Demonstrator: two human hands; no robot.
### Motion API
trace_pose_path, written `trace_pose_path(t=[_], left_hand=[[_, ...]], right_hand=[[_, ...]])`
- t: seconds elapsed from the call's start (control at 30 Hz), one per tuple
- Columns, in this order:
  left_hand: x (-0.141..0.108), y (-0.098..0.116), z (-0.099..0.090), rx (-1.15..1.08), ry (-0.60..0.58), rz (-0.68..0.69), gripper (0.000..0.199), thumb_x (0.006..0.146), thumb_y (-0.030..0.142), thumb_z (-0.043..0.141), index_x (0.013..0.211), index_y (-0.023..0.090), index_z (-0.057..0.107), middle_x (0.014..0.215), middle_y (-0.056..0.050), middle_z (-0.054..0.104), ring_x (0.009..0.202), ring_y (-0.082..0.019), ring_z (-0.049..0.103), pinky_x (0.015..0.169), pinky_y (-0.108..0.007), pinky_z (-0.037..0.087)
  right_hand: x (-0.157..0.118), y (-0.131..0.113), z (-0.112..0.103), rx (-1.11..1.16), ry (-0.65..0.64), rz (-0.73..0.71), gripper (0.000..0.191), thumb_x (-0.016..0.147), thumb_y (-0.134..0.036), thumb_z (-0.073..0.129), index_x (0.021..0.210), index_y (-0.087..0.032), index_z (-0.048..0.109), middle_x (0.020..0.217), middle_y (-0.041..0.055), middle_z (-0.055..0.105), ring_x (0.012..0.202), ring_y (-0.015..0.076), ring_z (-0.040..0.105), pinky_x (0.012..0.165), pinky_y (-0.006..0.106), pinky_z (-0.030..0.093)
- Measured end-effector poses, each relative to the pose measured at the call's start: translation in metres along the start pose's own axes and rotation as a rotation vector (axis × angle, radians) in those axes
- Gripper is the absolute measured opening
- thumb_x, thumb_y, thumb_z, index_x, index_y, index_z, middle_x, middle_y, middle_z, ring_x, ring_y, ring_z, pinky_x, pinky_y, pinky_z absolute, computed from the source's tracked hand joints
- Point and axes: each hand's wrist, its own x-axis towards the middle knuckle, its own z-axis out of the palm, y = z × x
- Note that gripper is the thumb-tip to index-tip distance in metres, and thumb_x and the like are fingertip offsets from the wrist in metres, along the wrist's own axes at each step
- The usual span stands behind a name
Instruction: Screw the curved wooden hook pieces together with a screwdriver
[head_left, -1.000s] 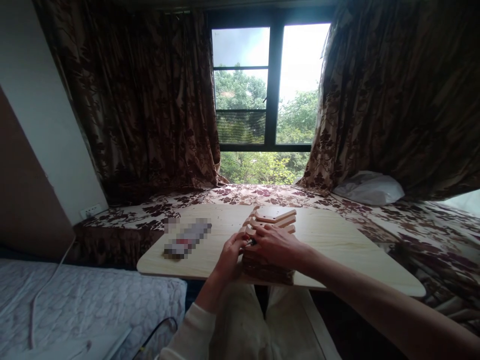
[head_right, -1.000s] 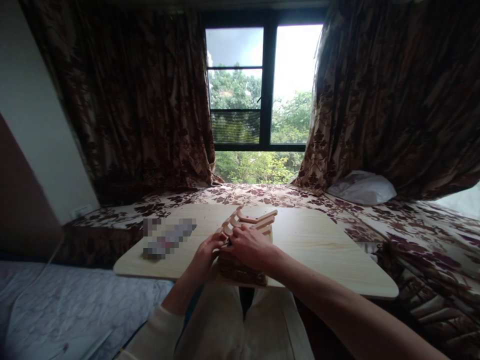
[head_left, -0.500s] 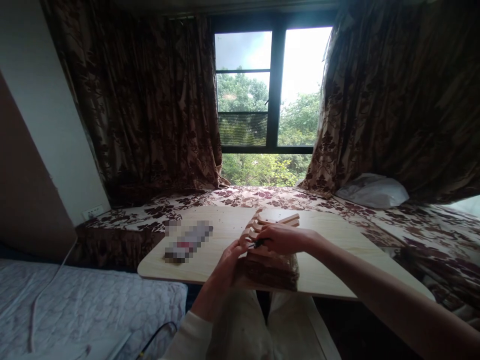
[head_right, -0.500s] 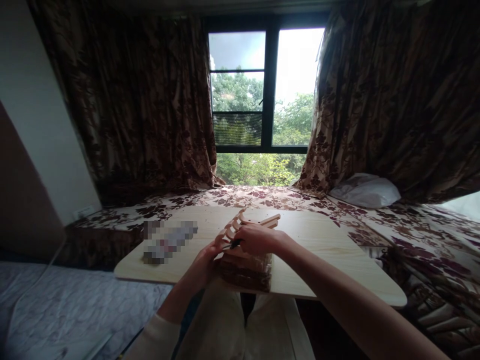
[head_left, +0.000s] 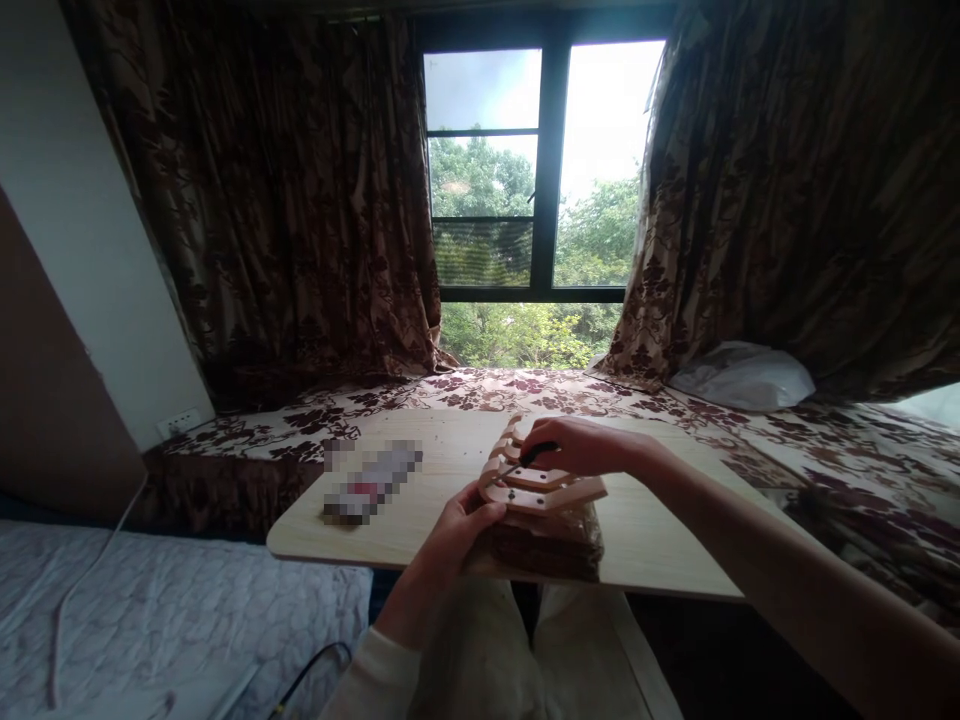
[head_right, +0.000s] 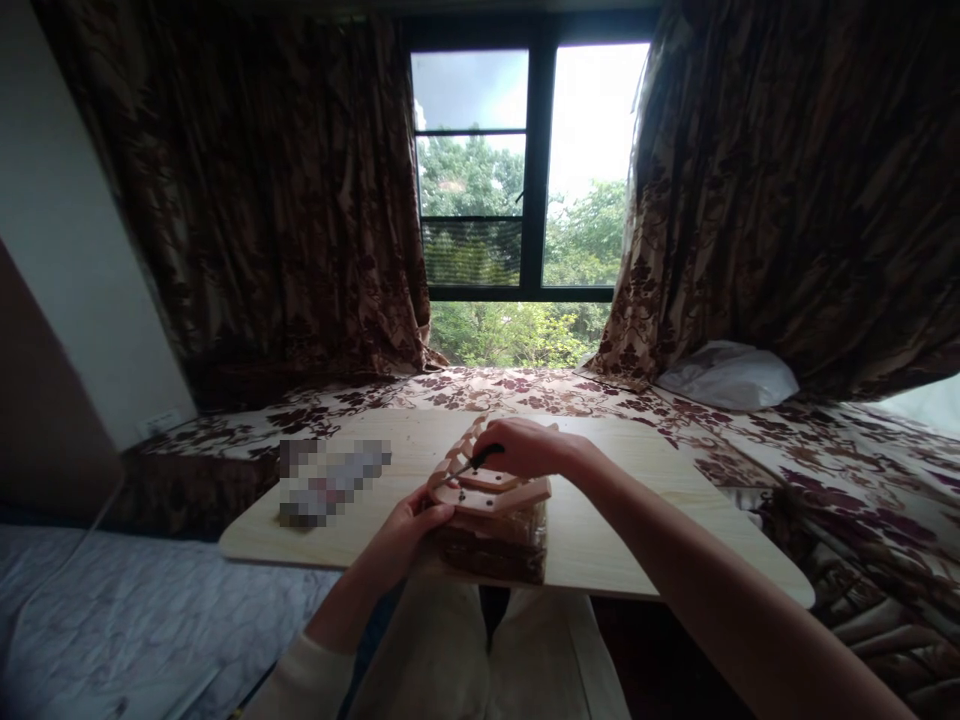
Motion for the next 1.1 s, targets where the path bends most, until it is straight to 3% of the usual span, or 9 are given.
trace_pose_path(t=[0.23, 0.5, 0.67, 0.83, 1.1], left_hand=[[-0.019, -0.014, 0.021, 0.128, 0.186, 0.046, 0.039, 0.068, 0.036, 0.074, 0.101, 0.016, 0.065, 0.103, -0.006, 0.069, 0.104, -0.026, 0.059, 0.092, -0.033, 0.044], [-0.024, -0.018, 0.046, 0.267, 0.317, 0.148, 0.034, 0.066, 0.033, 0.074, 0.097, 0.02, 0.065, 0.104, -0.006, 0.064, 0.099, -0.024, 0.06, 0.088, -0.031, 0.046], [-0.025, -0.013, 0.05, 0.32, 0.329, 0.163, 0.021, 0.068, 0.029, 0.071, 0.086, 0.021, 0.067, 0.088, -0.003, 0.065, 0.091, -0.023, 0.06, 0.084, -0.029, 0.046], [-0.028, -0.018, 0.05, 0.303, 0.302, 0.122, 0.037, 0.063, 0.031, 0.075, 0.097, 0.02, 0.065, 0.096, -0.005, 0.069, 0.093, -0.025, 0.063, 0.085, -0.032, 0.047], [-0.031, -0.01, 0.056, 0.287, 0.271, 0.061, 0.044, 0.062, 0.033, 0.075, 0.102, 0.02, 0.062, 0.1, -0.006, 0.07, 0.097, -0.028, 0.062, 0.084, -0.034, 0.05]], right_hand=[[-0.045, -0.013, -0.031, 0.023, 0.142, 0.125, 0.026, 0.087, -0.021, 0.049, 0.104, -0.018, 0.068, 0.095, 0.0073, 0.064, 0.079, 0.0156, 0.058, 0.068, 0.026, 0.044], [-0.054, -0.023, -0.025, 0.071, 0.253, 0.227, 0.013, 0.08, -0.019, 0.056, 0.089, -0.019, 0.065, 0.08, 0.0004, 0.067, 0.07, 0.0134, 0.059, 0.065, 0.024, 0.045], [-0.053, -0.027, -0.026, 0.085, 0.285, 0.258, 0.012, 0.08, -0.023, 0.057, 0.089, -0.021, 0.066, 0.077, -0.0011, 0.066, 0.067, 0.0125, 0.058, 0.061, 0.023, 0.043], [-0.051, -0.036, -0.027, 0.063, 0.338, 0.286, 0.01, 0.08, -0.028, 0.059, 0.084, -0.021, 0.066, 0.07, -0.0019, 0.065, 0.062, 0.0115, 0.057, 0.057, 0.022, 0.041], [-0.05, -0.039, -0.026, 0.016, 0.363, 0.266, 0.01, 0.079, -0.028, 0.061, 0.079, -0.02, 0.066, 0.065, -0.0023, 0.062, 0.056, 0.0094, 0.049, 0.053, 0.021, 0.038]])
